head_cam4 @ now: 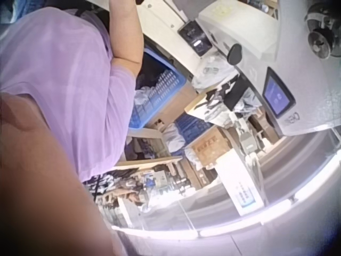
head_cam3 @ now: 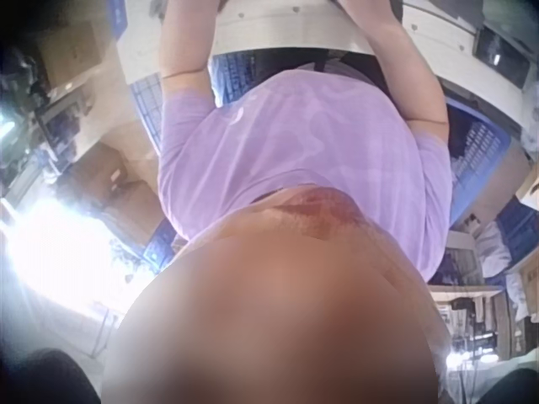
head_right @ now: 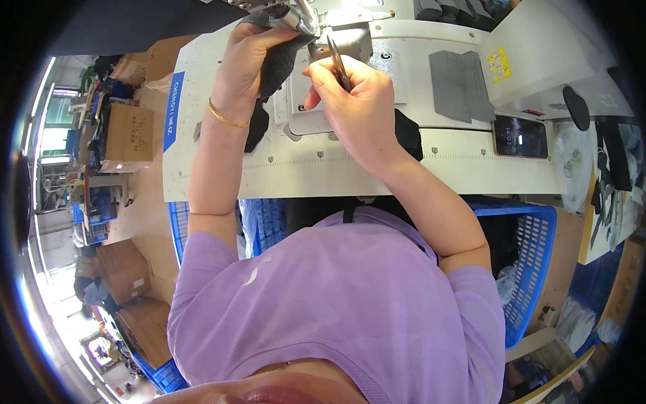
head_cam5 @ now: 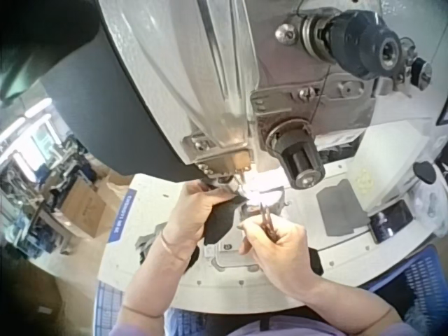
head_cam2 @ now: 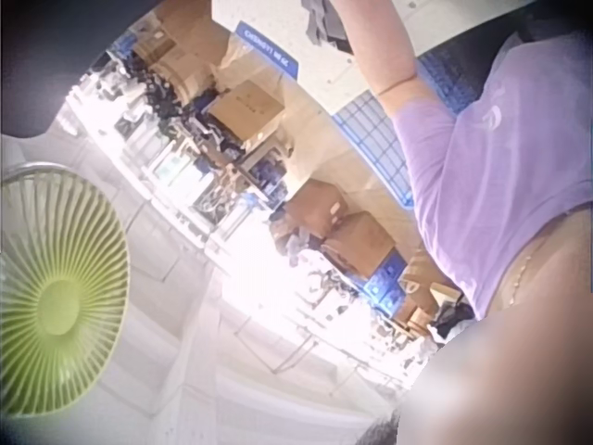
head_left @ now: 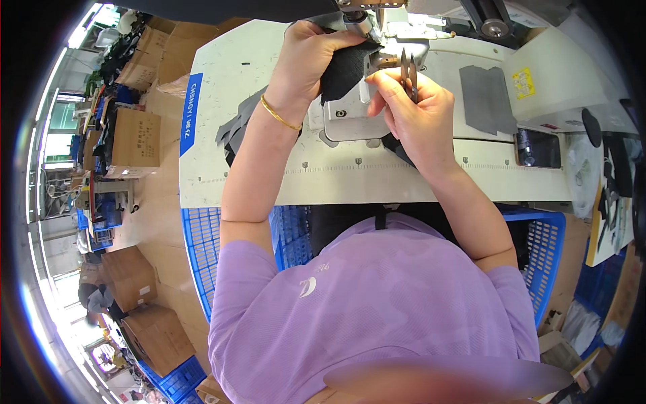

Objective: Stitching black fabric components together using an industrial sewing machine.

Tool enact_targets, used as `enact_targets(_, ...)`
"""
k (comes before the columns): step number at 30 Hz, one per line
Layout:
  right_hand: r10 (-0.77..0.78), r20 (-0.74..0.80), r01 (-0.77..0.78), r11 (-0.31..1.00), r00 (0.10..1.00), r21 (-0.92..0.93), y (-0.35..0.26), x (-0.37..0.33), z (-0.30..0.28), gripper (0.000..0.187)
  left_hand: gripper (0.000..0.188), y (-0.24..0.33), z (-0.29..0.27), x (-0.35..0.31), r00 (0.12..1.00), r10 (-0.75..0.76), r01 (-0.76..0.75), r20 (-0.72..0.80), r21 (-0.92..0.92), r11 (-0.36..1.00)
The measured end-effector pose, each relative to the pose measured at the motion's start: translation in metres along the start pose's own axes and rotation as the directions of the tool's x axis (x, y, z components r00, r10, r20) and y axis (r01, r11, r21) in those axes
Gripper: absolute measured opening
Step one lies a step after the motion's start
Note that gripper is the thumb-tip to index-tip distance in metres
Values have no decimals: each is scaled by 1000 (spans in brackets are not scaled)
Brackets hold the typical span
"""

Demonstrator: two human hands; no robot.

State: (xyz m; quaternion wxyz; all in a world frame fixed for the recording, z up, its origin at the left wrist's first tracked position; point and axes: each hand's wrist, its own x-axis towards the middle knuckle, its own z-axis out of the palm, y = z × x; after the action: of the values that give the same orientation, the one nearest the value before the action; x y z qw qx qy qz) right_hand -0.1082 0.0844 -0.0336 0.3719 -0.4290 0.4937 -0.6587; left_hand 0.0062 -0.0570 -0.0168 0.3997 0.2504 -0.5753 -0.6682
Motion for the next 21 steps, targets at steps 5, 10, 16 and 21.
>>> enact_targets(5,28,4,-28,999,1000,18,3,-1,1,15,15,-3,0,5,999,3,-4,-47,-35,999)
enact_targets(10,8,8,-8,1000,1000,12,2,-2,1,15,15,-2,1,5,999,26,-28,-38,-39,999)
enact_targets(16,9,27,-9,1000,1000,8,4,-3,1,15,15,3,3,2,999,-10,9,-36,-36,999)
enact_targets(21,28,79,-29,999,997,16,5,-6,-2,18,11,8,8,-2,1000,5,-6,-26,-41,999)
